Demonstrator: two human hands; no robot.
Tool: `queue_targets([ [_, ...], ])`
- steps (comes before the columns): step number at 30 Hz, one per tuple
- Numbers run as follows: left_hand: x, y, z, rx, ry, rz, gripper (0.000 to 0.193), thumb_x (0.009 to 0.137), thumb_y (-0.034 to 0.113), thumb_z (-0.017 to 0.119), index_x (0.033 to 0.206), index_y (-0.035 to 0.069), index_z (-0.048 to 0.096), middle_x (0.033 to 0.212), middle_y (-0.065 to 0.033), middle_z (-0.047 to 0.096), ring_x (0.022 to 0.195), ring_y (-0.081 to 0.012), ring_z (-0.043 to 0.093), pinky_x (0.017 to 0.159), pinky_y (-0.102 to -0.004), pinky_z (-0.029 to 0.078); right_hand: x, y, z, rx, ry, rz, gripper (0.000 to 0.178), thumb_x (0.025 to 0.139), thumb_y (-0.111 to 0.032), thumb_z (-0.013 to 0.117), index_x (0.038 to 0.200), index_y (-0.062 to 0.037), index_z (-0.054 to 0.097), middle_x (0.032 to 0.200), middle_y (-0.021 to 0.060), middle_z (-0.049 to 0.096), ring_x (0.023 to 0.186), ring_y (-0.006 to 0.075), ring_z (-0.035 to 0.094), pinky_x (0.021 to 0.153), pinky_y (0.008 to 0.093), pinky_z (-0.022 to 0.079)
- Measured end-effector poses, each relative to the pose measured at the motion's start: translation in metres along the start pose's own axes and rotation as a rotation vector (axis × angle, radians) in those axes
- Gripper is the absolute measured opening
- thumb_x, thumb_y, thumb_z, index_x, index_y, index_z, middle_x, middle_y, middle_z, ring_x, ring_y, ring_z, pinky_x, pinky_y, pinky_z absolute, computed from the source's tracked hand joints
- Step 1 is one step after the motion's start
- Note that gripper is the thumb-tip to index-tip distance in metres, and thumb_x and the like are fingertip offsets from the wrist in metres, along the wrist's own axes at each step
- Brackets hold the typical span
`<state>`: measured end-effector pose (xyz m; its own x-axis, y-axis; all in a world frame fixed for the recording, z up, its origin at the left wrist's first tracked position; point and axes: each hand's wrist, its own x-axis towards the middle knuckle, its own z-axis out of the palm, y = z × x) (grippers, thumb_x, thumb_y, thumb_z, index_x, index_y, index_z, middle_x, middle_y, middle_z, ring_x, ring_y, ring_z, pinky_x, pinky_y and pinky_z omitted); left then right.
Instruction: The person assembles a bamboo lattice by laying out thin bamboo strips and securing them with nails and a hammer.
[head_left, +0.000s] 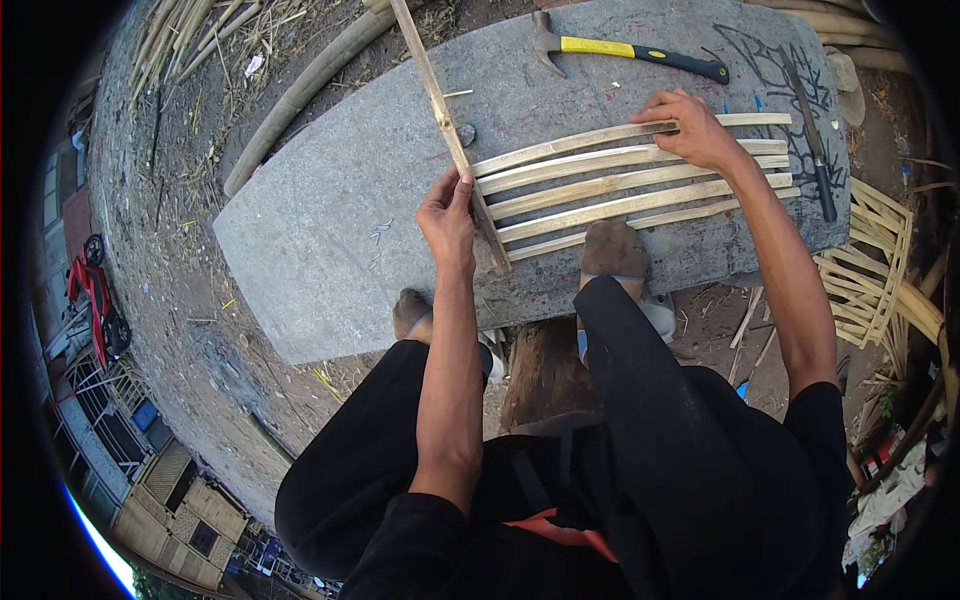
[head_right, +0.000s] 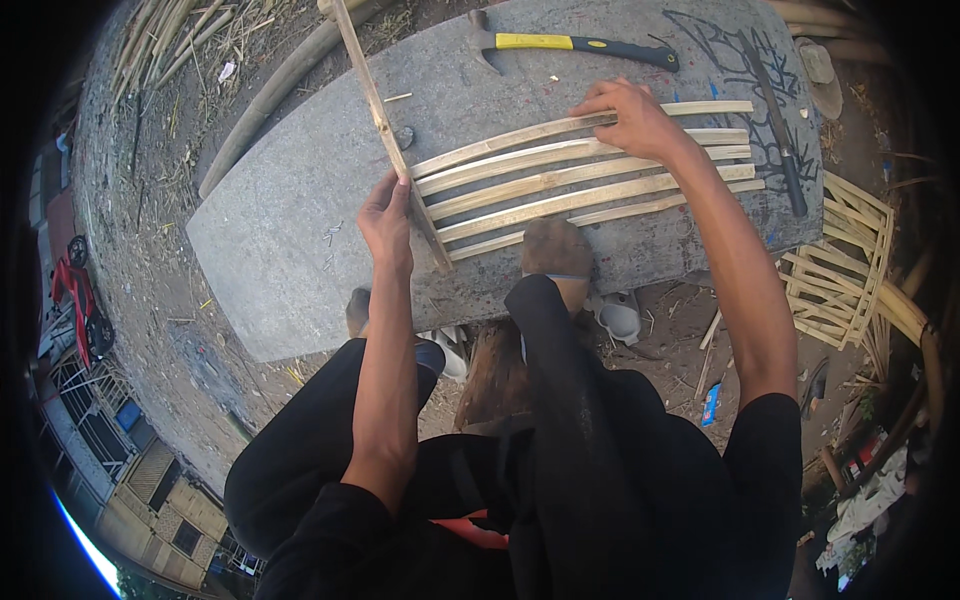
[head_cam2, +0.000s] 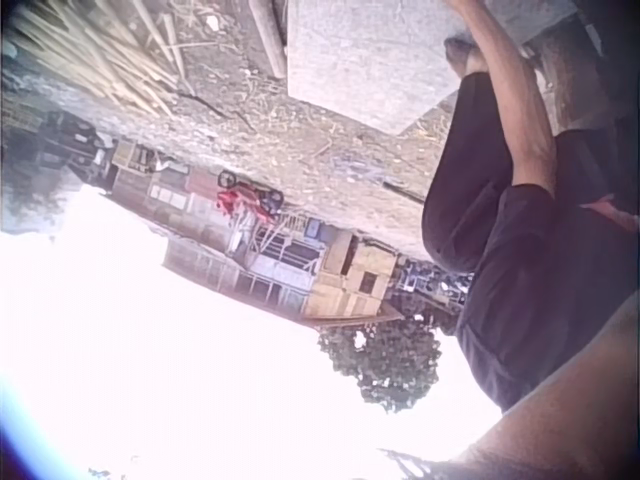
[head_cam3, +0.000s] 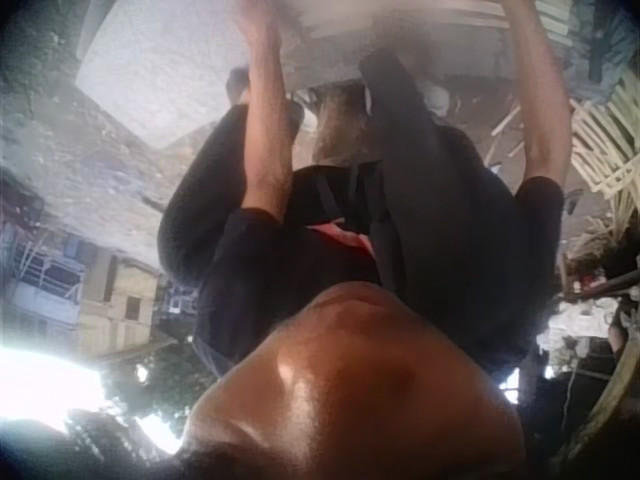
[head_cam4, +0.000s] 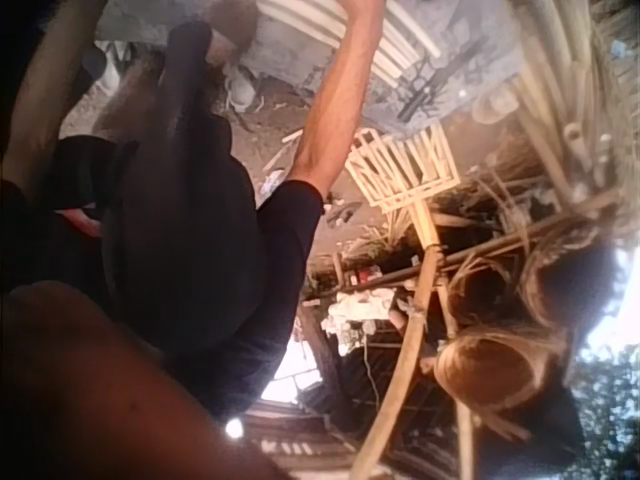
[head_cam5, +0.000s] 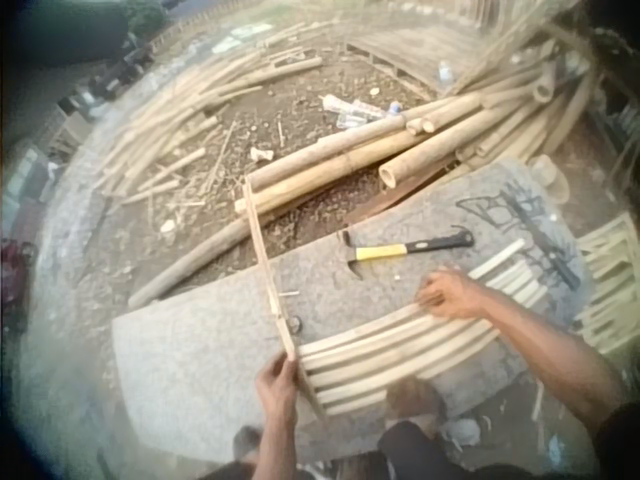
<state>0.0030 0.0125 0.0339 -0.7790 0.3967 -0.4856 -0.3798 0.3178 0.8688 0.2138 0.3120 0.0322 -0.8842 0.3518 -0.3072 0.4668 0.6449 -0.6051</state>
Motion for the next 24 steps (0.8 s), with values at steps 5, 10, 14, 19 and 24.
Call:
queue_targets([
  [5, -0.001, 0.0, -0.001, 0.005, 0.009, 0.013, 0.043, 0.098, 0.025, 0.065, 0.129, -0.005, 0.061, 0.12, -0.0143, 0.067, 0.109, -0.0216, 0.062, 0.095, -0.0367, 0.049, -0.002, -0.008, 0.002, -0.035, 0.023, 0.002, 0.039, 0.077, -0.01, 0.069, 0.115, -0.0194, 0.075, 0.116, 0.0045, 0.064, 0.117, 0.0265, 0.054, 0.112, 0.046, 0.03],
  [10, 0.003, -0.003, -0.006, -0.068, 0.006, -0.065, 0.044, 0.101, 0.027, 0.058, 0.131, -0.005, 0.059, 0.122, -0.015, 0.065, 0.111, -0.0237, 0.061, 0.096, -0.0402, 0.05, -0.011, -0.011, 0.006, -0.064, 0.132, -0.033, 0.04, 0.078, -0.009, 0.07, 0.117, -0.0179, 0.073, 0.117, 0.0033, 0.064, 0.116, 0.025, 0.054, 0.108, 0.0441, 0.034],
  [14, 0.003, 0.003, -0.005, -0.031, 0.005, -0.083, 0.044, 0.101, 0.027, 0.058, 0.131, -0.005, 0.059, 0.124, -0.0154, 0.064, 0.113, -0.0258, 0.061, 0.098, -0.0421, 0.049, -0.021, 0.0, 0.016, -0.057, 0.256, -0.069, 0.036, 0.079, -0.016, 0.072, 0.115, -0.0194, 0.073, 0.117, 0.0017, 0.064, 0.116, 0.0244, 0.053, 0.106, 0.0446, 0.034],
  [19, 0.006, 0.002, -0.003, -0.03, 0.052, -0.052, 0.035, 0.103, 0.026, 0.057, 0.124, 0.0, 0.066, 0.099, -0.0026, 0.069, 0.083, -0.0093, 0.06, 0.072, -0.0257, 0.049, -0.034, 0.001, 0.012, -0.153, 0.425, -0.029, 0.032, 0.08, -0.017, 0.073, 0.113, -0.0183, 0.073, 0.115, 0.0014, 0.064, 0.115, 0.0242, 0.054, 0.105, 0.0445, 0.035],
  [24, 0.011, 0.004, -0.003, 0.045, 0.053, -0.054, 0.038, 0.103, 0.033, 0.055, 0.121, 0.001, 0.064, 0.097, -0.0023, 0.067, 0.081, -0.0101, 0.059, 0.071, -0.0275, 0.049, -0.046, 0.018, 0.004, -0.246, 0.522, -0.04, 0.029, 0.08, -0.017, 0.074, 0.11, -0.0178, 0.074, 0.113, 0.0004, 0.065, 0.113, 0.0246, 0.055, 0.104, 0.0447, 0.036],
])
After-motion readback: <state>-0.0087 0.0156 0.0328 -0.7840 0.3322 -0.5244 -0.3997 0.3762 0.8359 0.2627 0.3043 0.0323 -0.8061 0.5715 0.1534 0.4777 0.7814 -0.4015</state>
